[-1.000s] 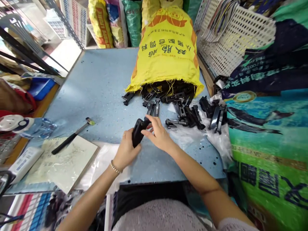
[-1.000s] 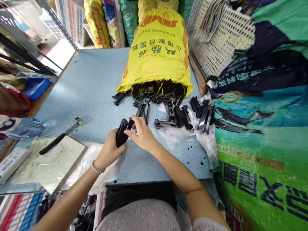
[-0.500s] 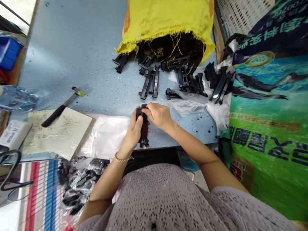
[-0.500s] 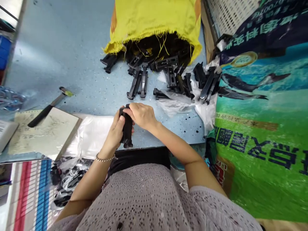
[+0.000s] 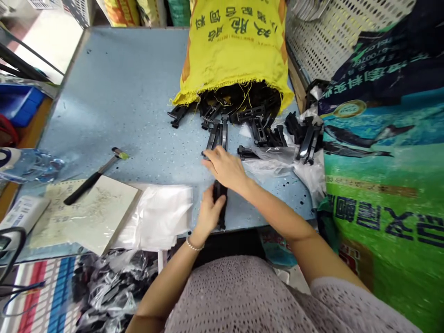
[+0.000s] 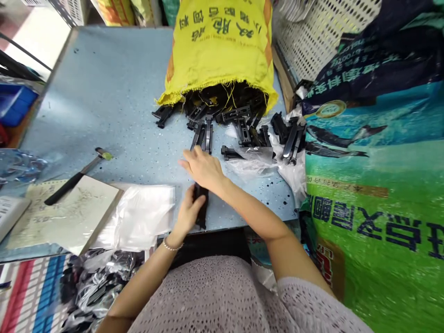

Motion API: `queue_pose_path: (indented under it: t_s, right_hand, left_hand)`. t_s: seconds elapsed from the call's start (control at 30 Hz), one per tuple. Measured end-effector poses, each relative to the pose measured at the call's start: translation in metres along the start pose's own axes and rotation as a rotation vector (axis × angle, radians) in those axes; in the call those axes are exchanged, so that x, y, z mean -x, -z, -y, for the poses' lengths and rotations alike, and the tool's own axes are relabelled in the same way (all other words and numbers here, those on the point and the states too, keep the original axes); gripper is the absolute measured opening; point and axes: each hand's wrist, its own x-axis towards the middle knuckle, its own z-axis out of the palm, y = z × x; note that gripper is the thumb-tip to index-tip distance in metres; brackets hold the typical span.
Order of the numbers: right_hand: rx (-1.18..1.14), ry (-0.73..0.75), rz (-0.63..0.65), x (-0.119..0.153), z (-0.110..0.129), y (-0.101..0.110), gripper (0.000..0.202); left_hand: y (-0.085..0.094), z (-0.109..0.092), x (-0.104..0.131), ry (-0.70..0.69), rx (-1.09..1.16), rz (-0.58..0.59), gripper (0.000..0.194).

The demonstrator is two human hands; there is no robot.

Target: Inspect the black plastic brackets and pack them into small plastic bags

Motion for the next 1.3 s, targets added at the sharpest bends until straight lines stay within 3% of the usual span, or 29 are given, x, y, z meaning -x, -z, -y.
queue_pose_path:
  t_s: [0.1, 0.2, 0.27, 0.33, 0.4, 0.43, 0.53, 0.63, 0.73, 0.87, 1.0, 1.07, 1.13, 1.2, 1.3]
  right_hand:
    - [0.13, -0.123, 0.092, -0.053, -0.001, -0.013, 0.043]
    - [-0.024, -0.197, 0.074, -0.07, -0.004, -0.023, 0.031]
    - [-0.303, -0.186, -0.008, -0.054, -0.002, -0.023, 0.028]
    - [-0.634, -0.102, -0.027, -0.022, 0.003, -0.018, 0.023]
    - [-0.838, 0.026, 0.057, 0.015, 0.012, -0.009, 0.019]
    - [-0.833, 0.083, 0.117, 0.031, 0.015, -0.004, 0.015]
    - [-0.587, 0.108, 0.15, 0.052, 0.02, 0.009, 0.021]
    - [-0.341, 0.11, -0.022, 0.032, 0.014, 0.011, 0.032]
    - [-0.262, 0.147, -0.038, 0.006, 0.009, 0.003, 0.036]
    - [-0.435, 0.095, 0.077, 0.019, 0.013, -0.006, 0.048]
    - [-0.451, 0.388, 0.072, 0.062, 0.022, -0.016, 0.04]
    - [-0.425, 0.404, 0.073, 0.073, 0.025, -0.023, 0.038]
    - [-0.466, 0.346, 0.151, 0.075, 0.026, -0.029, 0.038]
    - [-0.584, 0.229, 0.267, 0.072, 0.029, -0.032, 0.038]
    - [-0.839, 0.041, 0.486, 0.064, 0.034, -0.028, 0.044]
  left_hand:
    - [-0.019, 0.005, 0.006, -0.142, -0.165, -0.024, 0.052]
    - [-0.009, 0.004, -0.002, -0.082, 0.028, -0.025, 0.057]
    - [0.011, -0.003, -0.015, 0.021, 0.356, -0.048, 0.062]
    - [0.033, -0.015, -0.029, 0.086, 0.724, -0.071, 0.067]
    - [0.052, -0.03, -0.039, 0.117, 0.972, -0.082, 0.065]
    - [0.059, -0.037, -0.041, 0.134, 1.019, -0.087, 0.059]
    - [0.07, -0.053, -0.032, 0.184, 0.997, -0.069, 0.037]
    - [0.066, -0.061, -0.015, 0.217, 0.966, 0.058, 0.034]
    - [0.059, -0.066, -0.009, 0.241, 0.95, 0.066, 0.036]
    - [0.064, -0.069, -0.022, 0.219, 0.968, -0.049, 0.036]
    - [0.071, -0.068, -0.032, 0.252, 0.973, -0.035, 0.035]
    - [0.068, -0.064, -0.031, 0.318, 0.948, 0.014, 0.037]
    - [0.062, -0.059, -0.026, 0.36, 0.914, -0.009, 0.043]
    - [0.058, -0.056, -0.016, 0.322, 0.866, -0.109, 0.046]
    - [0.061, -0.057, 0.0, 0.074, 0.749, -0.314, 0.04]
